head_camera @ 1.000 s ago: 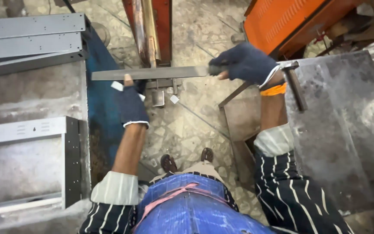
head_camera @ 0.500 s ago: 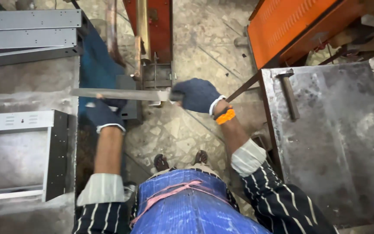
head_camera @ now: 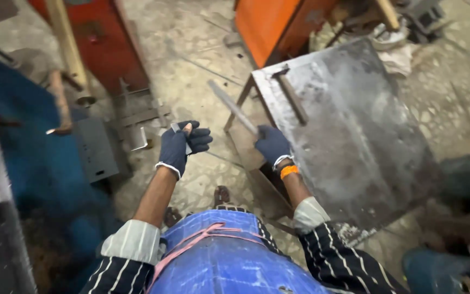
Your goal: The recorder uses a spot welding machine and a metal file to assemble and finish metal components.
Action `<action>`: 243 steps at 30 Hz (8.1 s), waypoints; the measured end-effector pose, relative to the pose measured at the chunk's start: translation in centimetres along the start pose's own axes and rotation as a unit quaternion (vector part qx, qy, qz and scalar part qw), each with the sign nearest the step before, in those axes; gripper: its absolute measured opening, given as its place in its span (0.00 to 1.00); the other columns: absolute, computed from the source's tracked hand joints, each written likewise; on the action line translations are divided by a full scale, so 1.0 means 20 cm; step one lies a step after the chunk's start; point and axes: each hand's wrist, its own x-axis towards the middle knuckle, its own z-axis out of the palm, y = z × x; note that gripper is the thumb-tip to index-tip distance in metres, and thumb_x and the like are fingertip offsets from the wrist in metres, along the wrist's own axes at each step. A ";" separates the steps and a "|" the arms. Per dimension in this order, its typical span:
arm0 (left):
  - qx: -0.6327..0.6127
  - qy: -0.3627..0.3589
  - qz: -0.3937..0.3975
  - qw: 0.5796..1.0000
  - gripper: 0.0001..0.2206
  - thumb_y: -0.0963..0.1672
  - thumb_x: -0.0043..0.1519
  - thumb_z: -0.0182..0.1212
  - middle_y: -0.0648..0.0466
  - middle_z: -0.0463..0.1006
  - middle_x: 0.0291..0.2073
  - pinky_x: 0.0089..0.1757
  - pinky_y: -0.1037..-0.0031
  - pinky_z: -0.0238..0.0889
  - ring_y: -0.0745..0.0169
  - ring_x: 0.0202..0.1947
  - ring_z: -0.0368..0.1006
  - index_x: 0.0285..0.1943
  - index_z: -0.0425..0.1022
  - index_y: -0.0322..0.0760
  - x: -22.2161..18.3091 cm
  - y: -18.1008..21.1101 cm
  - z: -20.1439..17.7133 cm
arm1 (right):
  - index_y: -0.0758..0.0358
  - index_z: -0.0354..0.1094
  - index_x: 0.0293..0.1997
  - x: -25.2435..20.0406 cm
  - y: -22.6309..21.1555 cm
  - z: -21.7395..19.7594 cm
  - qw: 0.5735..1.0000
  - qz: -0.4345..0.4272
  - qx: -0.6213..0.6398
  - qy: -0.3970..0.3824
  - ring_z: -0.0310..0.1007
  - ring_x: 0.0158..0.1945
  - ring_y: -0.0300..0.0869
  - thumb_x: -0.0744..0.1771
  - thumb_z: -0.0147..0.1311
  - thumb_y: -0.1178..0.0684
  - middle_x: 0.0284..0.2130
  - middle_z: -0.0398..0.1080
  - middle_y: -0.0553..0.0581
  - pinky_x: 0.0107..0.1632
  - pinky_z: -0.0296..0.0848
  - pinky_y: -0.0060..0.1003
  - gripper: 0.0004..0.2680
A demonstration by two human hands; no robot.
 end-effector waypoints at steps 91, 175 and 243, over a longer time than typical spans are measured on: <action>0.383 0.205 0.249 0.866 0.16 0.50 0.63 0.56 0.48 0.81 0.25 0.32 0.65 0.70 0.60 0.25 0.78 0.41 0.81 0.33 -0.79 0.60 0.09 | 0.69 0.69 0.58 0.07 -1.16 0.15 0.616 0.066 0.697 -0.361 0.77 0.44 0.46 0.64 0.61 0.47 0.43 0.76 0.60 0.50 0.76 0.42 0.20; 0.398 0.077 0.369 0.836 0.38 0.44 0.46 0.83 0.42 0.79 0.57 0.52 0.65 0.71 0.56 0.57 0.77 0.67 0.69 0.32 -0.32 0.85 -1.08 | 0.49 0.61 0.71 -0.01 -2.11 0.27 0.982 -0.178 -0.057 0.014 0.73 0.53 0.65 0.53 0.69 0.42 0.63 0.63 0.77 0.54 0.73 0.52 0.37; 0.266 0.084 0.352 0.893 0.19 0.49 0.70 0.56 0.54 0.84 0.48 0.41 0.77 0.67 0.70 0.38 0.72 0.67 0.75 0.40 -0.37 0.97 -0.94 | 0.58 0.54 0.73 0.05 -2.04 0.25 0.967 -0.240 -0.063 -0.056 0.70 0.59 0.68 0.54 0.71 0.44 0.60 0.61 0.82 0.56 0.72 0.52 0.40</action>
